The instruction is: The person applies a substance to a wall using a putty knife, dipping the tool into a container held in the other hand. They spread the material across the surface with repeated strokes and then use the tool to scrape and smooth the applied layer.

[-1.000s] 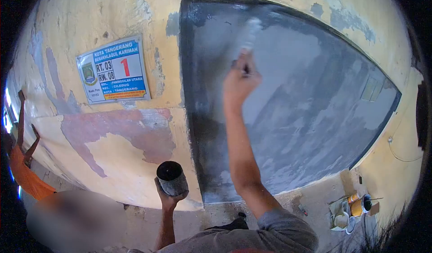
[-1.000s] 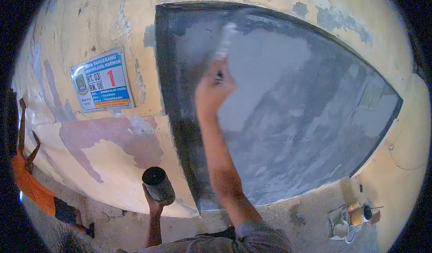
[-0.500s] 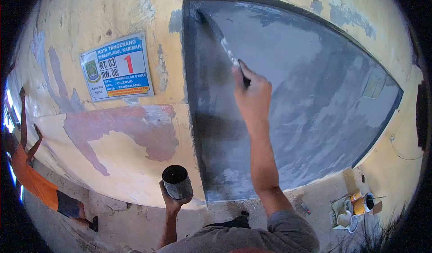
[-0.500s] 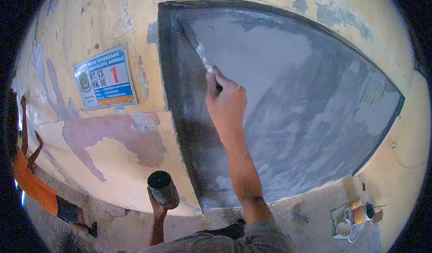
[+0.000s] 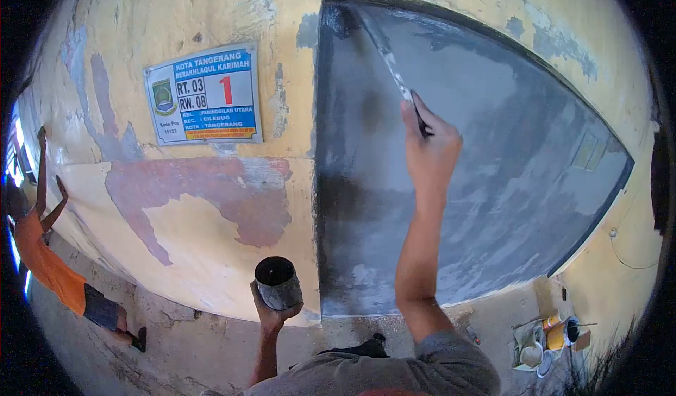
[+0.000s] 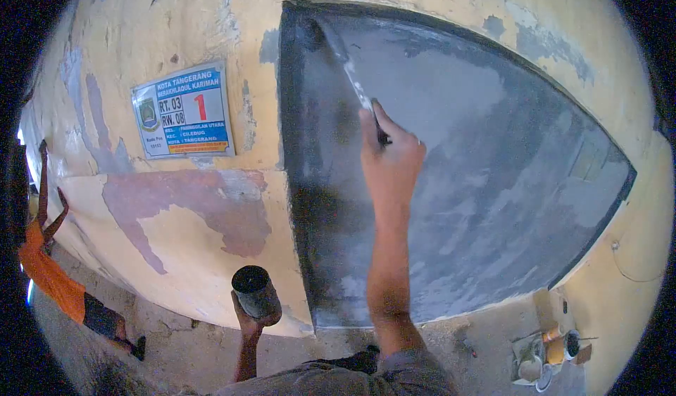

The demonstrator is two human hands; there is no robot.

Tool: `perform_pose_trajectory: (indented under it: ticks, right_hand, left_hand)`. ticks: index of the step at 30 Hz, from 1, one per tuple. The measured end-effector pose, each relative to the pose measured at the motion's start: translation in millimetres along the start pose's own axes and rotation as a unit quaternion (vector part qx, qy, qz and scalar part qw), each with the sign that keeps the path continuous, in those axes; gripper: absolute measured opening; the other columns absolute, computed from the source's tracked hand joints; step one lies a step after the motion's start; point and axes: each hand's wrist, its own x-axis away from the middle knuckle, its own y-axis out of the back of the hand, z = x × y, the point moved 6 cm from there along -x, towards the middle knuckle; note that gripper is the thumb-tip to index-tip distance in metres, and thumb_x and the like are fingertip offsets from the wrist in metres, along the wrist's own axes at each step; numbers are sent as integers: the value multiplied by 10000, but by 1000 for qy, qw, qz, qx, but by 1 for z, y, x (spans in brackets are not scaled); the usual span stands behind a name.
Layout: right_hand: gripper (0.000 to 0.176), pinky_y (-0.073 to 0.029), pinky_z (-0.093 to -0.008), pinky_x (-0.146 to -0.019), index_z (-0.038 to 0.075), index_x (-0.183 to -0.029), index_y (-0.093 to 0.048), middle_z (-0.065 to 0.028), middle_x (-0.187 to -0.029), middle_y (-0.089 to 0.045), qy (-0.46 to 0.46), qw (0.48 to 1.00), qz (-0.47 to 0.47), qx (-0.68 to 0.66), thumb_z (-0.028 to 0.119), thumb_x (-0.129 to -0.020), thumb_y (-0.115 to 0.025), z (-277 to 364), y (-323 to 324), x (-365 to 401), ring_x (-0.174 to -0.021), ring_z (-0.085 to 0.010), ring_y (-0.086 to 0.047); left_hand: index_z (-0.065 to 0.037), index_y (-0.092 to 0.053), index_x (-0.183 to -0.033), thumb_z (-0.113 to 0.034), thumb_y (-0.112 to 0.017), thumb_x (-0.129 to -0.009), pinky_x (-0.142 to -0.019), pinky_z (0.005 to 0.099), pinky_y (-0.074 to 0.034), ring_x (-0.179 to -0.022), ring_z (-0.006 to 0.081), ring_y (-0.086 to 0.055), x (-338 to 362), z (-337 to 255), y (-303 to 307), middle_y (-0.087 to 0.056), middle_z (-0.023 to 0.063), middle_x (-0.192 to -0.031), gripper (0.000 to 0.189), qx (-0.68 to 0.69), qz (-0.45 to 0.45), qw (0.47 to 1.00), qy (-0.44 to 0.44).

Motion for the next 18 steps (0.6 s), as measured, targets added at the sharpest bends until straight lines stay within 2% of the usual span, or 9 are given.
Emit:
perform_pose_trajectory:
  ticks: [1, 2, 4, 9, 10, 12, 14, 16, 18]
  right_hand:
    - [326, -429, -298, -531, -1, -1067, -684, -198, -663, -629, 41, 998, 26, 27, 259, -874, -651, 8, -4, -8, -503, -172, -531]
    - [326, -429, -298, -531, -1, -1067, -684, -198, -663, -629, 41, 998, 27, 27, 259, -874, -651, 4, -9, -18, -503, -172, -531]
    - [313, -402, -293, -504, 11, -1065, -690, -178, -617, -599, 139, 988, -64, -5, 250, -864, -667, 5, -9, -35, -485, -146, -448]
    - [290, -436, -306, -529, 21, -1062, -694, -194, -656, -617, 44, 994, -96, 42, 237, -874, -646, -28, 10, 1, -498, -174, -547]
    - [285, -451, -312, -544, 21, -1060, -695, -201, -669, -624, 23, 992, -106, 57, 235, -880, -638, -33, 12, 7, -506, -191, -572]
    - [273, -452, -316, -543, 19, -1050, -698, -202, -672, -622, 45, 994, -92, 39, 224, -879, -639, -23, 9, 12, -520, -198, -587]
    - [261, -453, -319, -543, 17, -1040, -702, -204, -675, -621, 65, 995, -72, 27, 212, -878, -640, -15, -1, 4, -534, -206, -601]
    - [248, -448, -317, -536, 11, -1032, -703, -198, -669, -619, 160, 984, -83, 12, 190, -867, -656, -5, -16, -18, -538, -202, -588]
    - [251, -445, -317, -532, 6, -1039, -699, -195, -673, -626, 128, 987, -97, 22, 186, -871, -653, -12, -11, -22, -545, -204, -591]
  left_hand:
    - [-121, -307, -1256, -111, -895, -434, -894, 404, -495, -1045, 246, -548, 2, -4, 2, -511, 96, -1157, 1011, -21, -3, 1000, -21]
    - [-122, -312, -1252, -109, -889, -436, -889, 402, -496, -1040, 244, -548, 5, -9, 3, -511, 95, -1154, 999, -43, -6, 998, -41]
    - [-123, -315, -1251, -114, -886, -440, -885, 398, -495, -1034, 241, -548, 8, -20, 1, -513, 93, -1151, 992, -49, -11, 998, -44]
    - [-122, -315, -1255, -135, -882, -443, -885, 392, -490, -1021, 236, -548, 14, -43, -5, -516, 87, -1143, 990, -14, -32, 999, -37]
    - [-121, -315, -1256, -137, -881, -443, -884, 393, -493, -1023, 237, -550, 14, -41, 1, -517, 85, -1142, 990, -44, -40, 996, -72]
    - [-119, -316, -1256, -139, -880, -443, -883, 393, -496, -1024, 238, -552, 7, -50, 0, -518, 83, -1140, 990, -71, -44, 990, -112]
    - [-118, -312, -1260, -134, -880, -440, -890, 390, -493, -1026, 240, -552, 5, -68, -16, -515, 85, -1140, 998, -41, -3, 990, -137]
    - [-118, -309, -1260, -137, -885, -441, -893, 391, -492, -1033, 238, -549, -5, -59, -13, -510, 88, -1145, 1001, -17, -18, 994, -106]
    - [-118, -306, -1259, -140, -890, -441, -896, 391, -491, -1040, 237, -546, -12, -47, -8, -506, 90, -1149, 1005, 3, -32, 997, -75]
